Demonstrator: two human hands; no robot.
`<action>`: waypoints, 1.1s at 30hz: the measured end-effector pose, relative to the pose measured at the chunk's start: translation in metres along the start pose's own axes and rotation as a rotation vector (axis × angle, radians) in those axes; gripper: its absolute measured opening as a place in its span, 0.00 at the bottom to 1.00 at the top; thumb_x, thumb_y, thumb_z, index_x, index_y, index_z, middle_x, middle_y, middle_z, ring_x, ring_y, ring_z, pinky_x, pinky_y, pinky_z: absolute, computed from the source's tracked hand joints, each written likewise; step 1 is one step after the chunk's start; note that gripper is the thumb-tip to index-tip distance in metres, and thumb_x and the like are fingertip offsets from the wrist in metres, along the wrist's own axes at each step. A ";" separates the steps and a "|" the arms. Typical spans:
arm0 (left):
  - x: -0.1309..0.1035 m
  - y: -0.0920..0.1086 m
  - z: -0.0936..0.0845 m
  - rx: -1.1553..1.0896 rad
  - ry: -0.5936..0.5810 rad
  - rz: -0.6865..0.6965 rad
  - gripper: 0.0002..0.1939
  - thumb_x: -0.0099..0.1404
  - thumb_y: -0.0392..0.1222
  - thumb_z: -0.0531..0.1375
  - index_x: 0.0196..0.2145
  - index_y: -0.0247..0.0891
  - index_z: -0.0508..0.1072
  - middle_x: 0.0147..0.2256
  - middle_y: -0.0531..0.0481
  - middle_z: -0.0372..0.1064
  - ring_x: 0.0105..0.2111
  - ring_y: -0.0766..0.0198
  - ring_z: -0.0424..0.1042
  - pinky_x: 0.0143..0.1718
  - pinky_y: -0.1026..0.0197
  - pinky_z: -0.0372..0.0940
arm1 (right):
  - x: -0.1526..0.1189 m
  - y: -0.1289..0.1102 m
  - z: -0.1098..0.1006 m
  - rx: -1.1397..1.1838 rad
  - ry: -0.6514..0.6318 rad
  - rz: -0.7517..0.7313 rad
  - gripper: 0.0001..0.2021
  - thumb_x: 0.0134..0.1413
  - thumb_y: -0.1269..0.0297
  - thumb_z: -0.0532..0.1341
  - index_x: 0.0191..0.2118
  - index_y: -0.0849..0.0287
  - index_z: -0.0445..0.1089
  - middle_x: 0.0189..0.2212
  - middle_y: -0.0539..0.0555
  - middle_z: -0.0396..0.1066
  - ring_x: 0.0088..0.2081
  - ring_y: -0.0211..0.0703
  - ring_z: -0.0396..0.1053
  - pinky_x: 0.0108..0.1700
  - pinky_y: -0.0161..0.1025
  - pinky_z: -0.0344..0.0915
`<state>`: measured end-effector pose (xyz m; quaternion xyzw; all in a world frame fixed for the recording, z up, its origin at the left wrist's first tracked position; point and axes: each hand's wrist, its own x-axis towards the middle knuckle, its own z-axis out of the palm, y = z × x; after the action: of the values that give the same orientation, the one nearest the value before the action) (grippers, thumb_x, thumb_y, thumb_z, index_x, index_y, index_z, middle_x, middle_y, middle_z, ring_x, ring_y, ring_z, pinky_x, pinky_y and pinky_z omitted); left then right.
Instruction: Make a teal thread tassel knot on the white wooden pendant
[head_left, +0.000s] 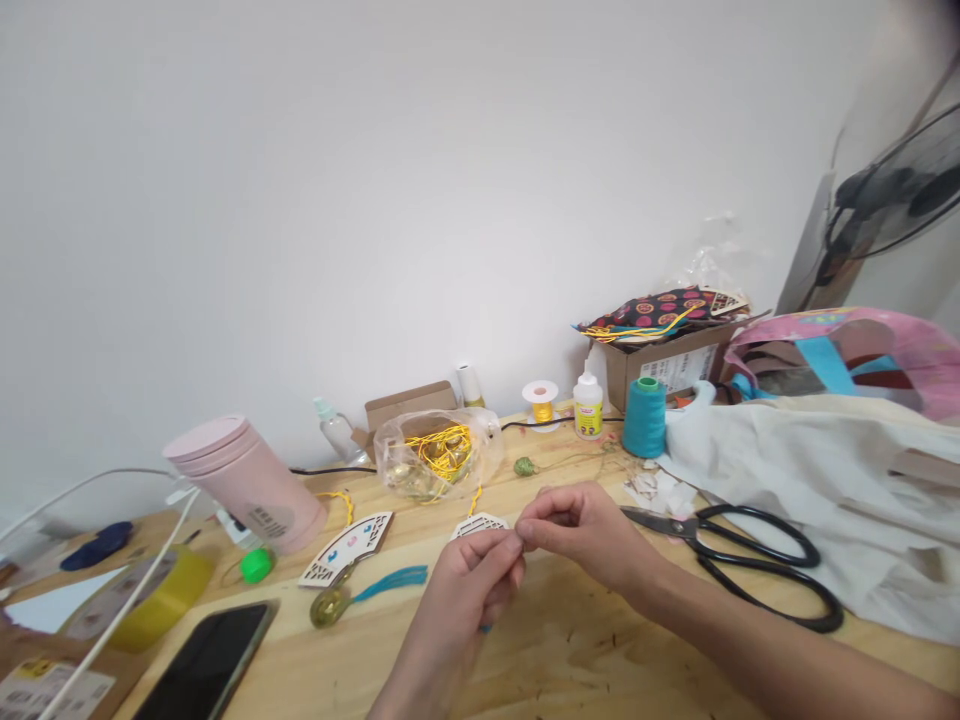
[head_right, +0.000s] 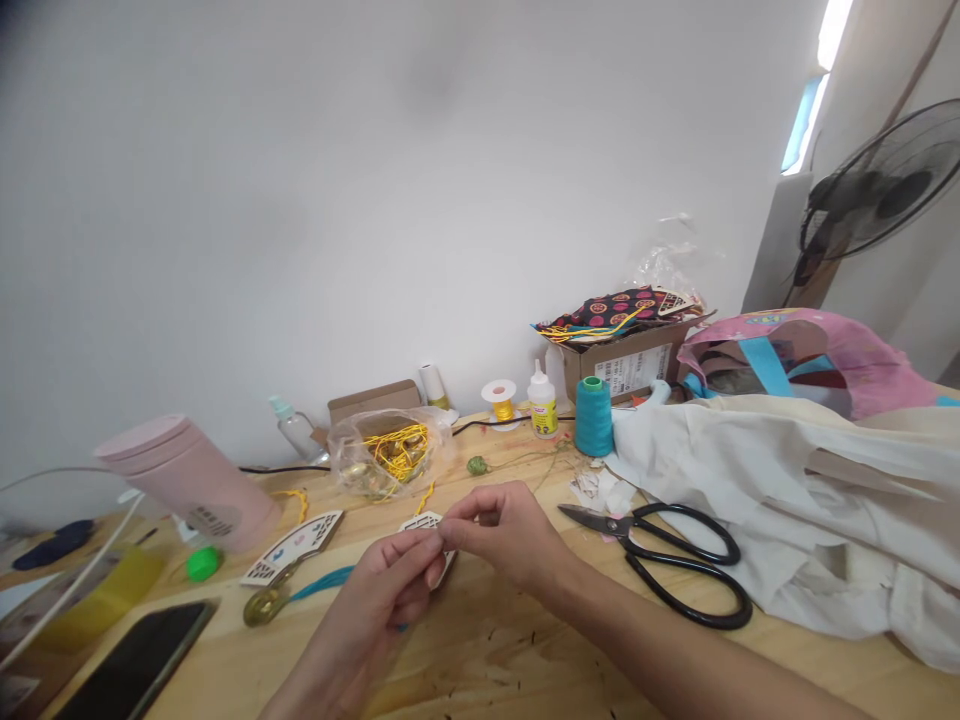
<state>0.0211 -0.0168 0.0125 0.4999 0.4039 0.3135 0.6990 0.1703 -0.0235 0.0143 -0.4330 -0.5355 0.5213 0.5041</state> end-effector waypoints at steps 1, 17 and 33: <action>0.000 0.000 0.000 -0.021 -0.002 0.001 0.16 0.55 0.47 0.57 0.17 0.33 0.62 0.14 0.60 0.47 0.13 0.77 0.38 0.15 0.67 0.31 | 0.000 -0.001 0.000 -0.002 0.007 0.004 0.05 0.40 0.65 0.62 0.21 0.62 0.72 0.19 0.48 0.70 0.24 0.35 0.65 0.28 0.31 0.61; 0.003 0.002 0.005 0.273 0.097 0.117 0.20 0.52 0.55 0.56 0.15 0.36 0.61 0.12 0.61 0.47 0.12 0.75 0.44 0.15 0.66 0.37 | 0.000 -0.002 0.002 -0.052 0.060 -0.001 0.05 0.39 0.68 0.61 0.20 0.62 0.72 0.19 0.48 0.69 0.24 0.35 0.63 0.27 0.31 0.59; 0.005 0.000 -0.002 0.145 0.265 0.189 0.17 0.50 0.53 0.59 0.19 0.35 0.65 0.14 0.60 0.51 0.13 0.76 0.44 0.15 0.68 0.38 | 0.002 -0.002 -0.002 -0.224 0.027 -0.053 0.10 0.47 0.62 0.57 0.25 0.62 0.72 0.20 0.48 0.67 0.22 0.34 0.58 0.25 0.31 0.54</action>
<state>0.0223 -0.0115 0.0113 0.5389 0.4652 0.4110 0.5694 0.1719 -0.0213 0.0164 -0.4792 -0.5949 0.4386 0.4733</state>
